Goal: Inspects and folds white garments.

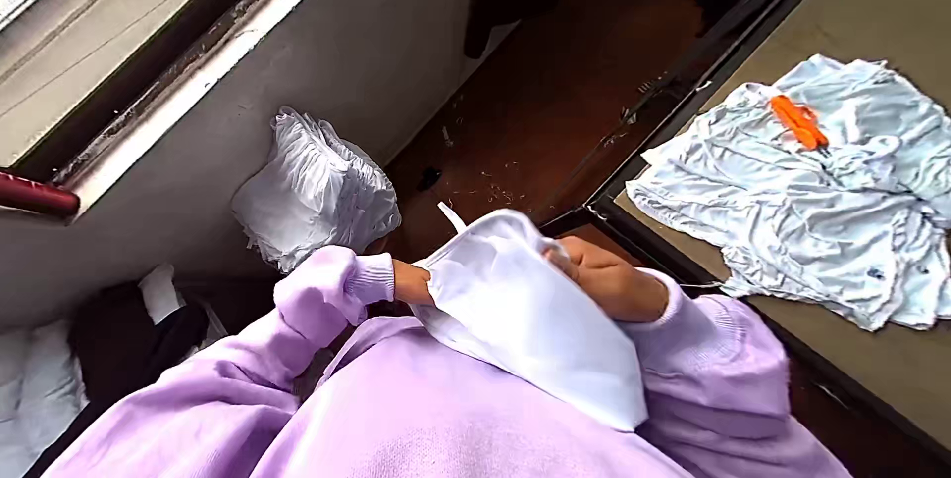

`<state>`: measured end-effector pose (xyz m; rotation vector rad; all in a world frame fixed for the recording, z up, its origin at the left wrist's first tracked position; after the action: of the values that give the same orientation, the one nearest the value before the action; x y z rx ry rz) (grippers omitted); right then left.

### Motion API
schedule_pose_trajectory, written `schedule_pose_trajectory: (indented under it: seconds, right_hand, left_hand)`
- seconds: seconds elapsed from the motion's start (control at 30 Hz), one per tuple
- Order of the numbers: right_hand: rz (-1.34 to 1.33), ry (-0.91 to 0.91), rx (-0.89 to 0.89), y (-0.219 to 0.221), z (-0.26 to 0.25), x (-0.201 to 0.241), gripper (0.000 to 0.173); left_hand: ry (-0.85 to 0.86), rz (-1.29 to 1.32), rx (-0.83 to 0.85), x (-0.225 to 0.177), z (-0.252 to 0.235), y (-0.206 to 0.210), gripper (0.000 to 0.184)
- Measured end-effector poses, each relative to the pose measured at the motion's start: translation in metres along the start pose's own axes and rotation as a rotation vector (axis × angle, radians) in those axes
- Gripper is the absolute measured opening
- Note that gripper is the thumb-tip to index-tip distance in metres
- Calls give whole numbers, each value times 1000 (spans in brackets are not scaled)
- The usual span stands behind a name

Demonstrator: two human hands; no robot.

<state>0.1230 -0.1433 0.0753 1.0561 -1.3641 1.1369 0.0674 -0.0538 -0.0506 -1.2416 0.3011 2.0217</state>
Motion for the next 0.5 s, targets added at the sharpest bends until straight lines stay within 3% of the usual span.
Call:
schedule_pose_trajectory:
  seconds: [0.03, 0.07, 0.1, 0.17, 0.2, 0.27, 0.33, 0.37, 0.43, 0.5]
  right_hand:
    - [451, 181, 93, 11, -10, -16, 41]
    - [819, 431, 301, 26, -17, -39, 40]
    - [1052, 692, 498, 38, -21, -66, 33]
    - [1303, 1014, 658, 51, -24, -122, 26]
    - [1392, 1116, 744, 53, -23, -151, 30]
    - [1368, 1248, 828, 62, -26, -185, 32]
    - [1170, 1217, 883, 75, -44, -175, 33]
    - [1120, 1164, 838, 74, -57, -164, 35]
    - [1133, 1044, 638, 60, -81, -145, 32]
    - [1160, 830, 377, 49, -107, -126, 27]
  left_hand:
    - [-162, -228, -5, 29, 7, -17, 27]
    - [-346, -429, -57, 54, 20, -41, 31]
    - [-496, -563, -189, 71, 37, -68, 35]
    - [-561, -654, -505, 86, 70, -113, 39]
    - [-525, -627, -543, 96, 78, -124, 41]
    - [-513, -484, -294, 133, 79, -110, 50]
    - [-522, -316, 28, 160, 81, -76, 56]
    - [-511, -279, 21, 161, 86, -77, 53]
    - [-423, -323, -272, 149, 97, -112, 44]
    - [-132, -319, -523, 117, 107, -138, 37]
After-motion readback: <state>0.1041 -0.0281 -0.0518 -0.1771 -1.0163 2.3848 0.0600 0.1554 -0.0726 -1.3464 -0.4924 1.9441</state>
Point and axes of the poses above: each hand's wrist, its own z-axis away from the middle knuckle, its own y-axis out of the palm, x = y × z, the point moved 10 cm from there along -z, towards the middle knuckle, and after that the axes turned 10 degrees about z, right-handed, at the moved point
